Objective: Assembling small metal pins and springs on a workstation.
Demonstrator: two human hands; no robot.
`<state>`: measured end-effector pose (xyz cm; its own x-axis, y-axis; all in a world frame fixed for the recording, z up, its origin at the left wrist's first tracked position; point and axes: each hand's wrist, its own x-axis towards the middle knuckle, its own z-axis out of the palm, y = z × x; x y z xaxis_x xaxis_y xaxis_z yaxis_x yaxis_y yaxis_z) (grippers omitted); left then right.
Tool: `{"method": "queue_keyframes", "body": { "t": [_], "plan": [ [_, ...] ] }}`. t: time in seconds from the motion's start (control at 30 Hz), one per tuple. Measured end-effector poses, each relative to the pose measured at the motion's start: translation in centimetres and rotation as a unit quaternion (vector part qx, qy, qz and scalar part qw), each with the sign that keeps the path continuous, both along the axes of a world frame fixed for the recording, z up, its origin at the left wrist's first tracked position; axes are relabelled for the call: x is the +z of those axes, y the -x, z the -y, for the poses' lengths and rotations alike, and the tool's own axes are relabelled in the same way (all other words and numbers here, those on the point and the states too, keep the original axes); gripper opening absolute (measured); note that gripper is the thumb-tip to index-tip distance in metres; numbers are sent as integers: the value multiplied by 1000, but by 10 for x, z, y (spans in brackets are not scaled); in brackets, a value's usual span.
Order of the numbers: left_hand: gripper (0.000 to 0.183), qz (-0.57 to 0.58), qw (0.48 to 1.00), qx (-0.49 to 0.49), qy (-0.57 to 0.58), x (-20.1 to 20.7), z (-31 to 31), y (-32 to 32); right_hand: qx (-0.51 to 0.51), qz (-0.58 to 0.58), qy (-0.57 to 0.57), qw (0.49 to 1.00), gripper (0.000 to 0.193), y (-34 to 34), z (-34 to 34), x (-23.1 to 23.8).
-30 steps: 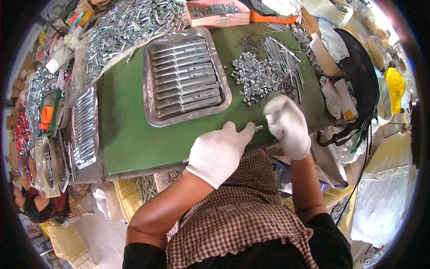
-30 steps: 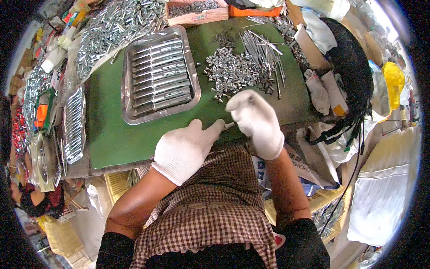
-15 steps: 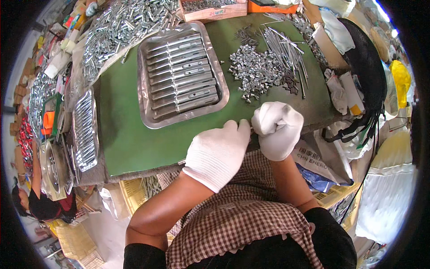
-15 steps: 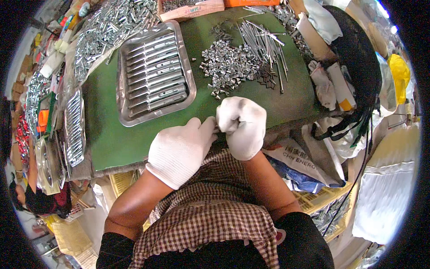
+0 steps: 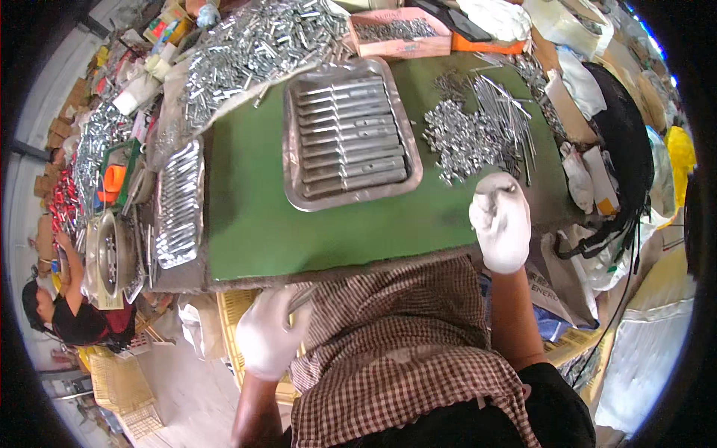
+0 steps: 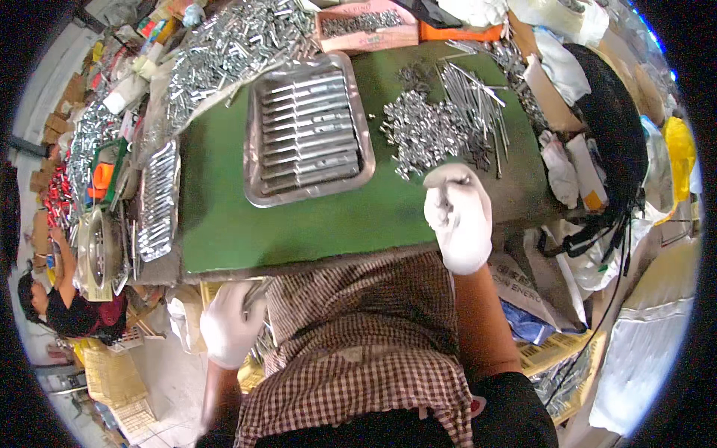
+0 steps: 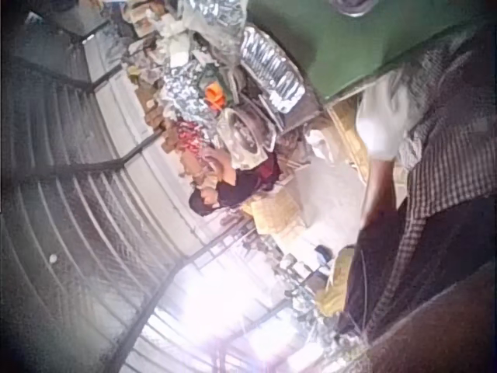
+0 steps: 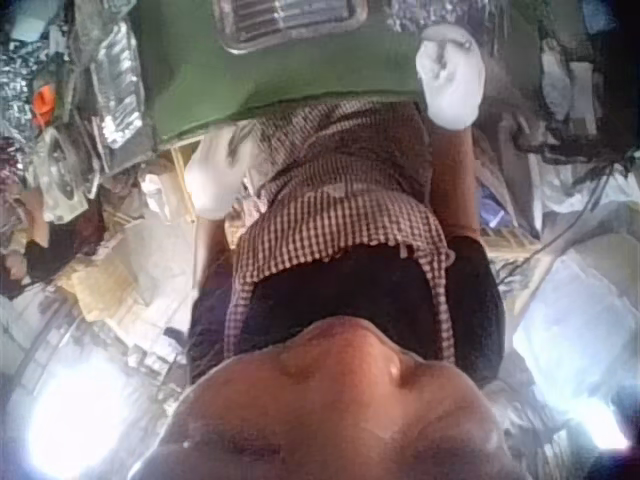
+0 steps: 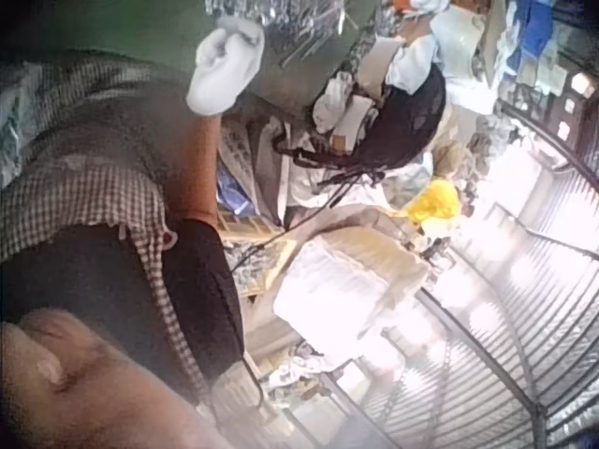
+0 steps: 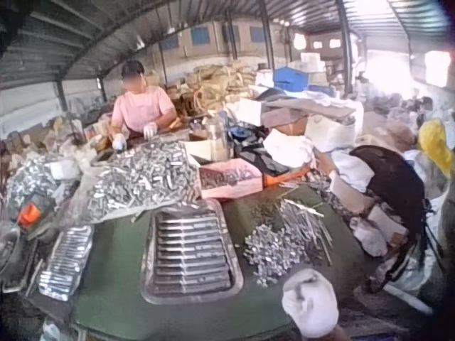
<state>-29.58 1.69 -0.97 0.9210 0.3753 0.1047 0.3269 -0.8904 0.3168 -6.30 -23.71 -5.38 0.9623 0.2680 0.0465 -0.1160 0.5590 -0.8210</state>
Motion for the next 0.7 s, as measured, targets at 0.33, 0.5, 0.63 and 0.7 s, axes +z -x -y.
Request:
{"method": "queue_keyframes", "body": {
  "t": [0.33, 0.5, 0.63, 0.7],
  "plan": [
    [23, 167, 967, -160, -107, 41, -21, -112, -4, 25, 145, 989, 35, 7, -15, 18],
    [20, 181, 947, -247, -98, 26, -56, -278, -2, 39, 192, 981, 34, 14, -21, 27],
    [28, -6, 980, -195, -48, 5, -64, -343, 8, 36, 189, 981, 33, 18, -17, 23],
    [28, -55, 972, -226, -24, 9, -69, -351, 3, 50, 194, 980, 32, 18, -16, 24]
  ]
}}
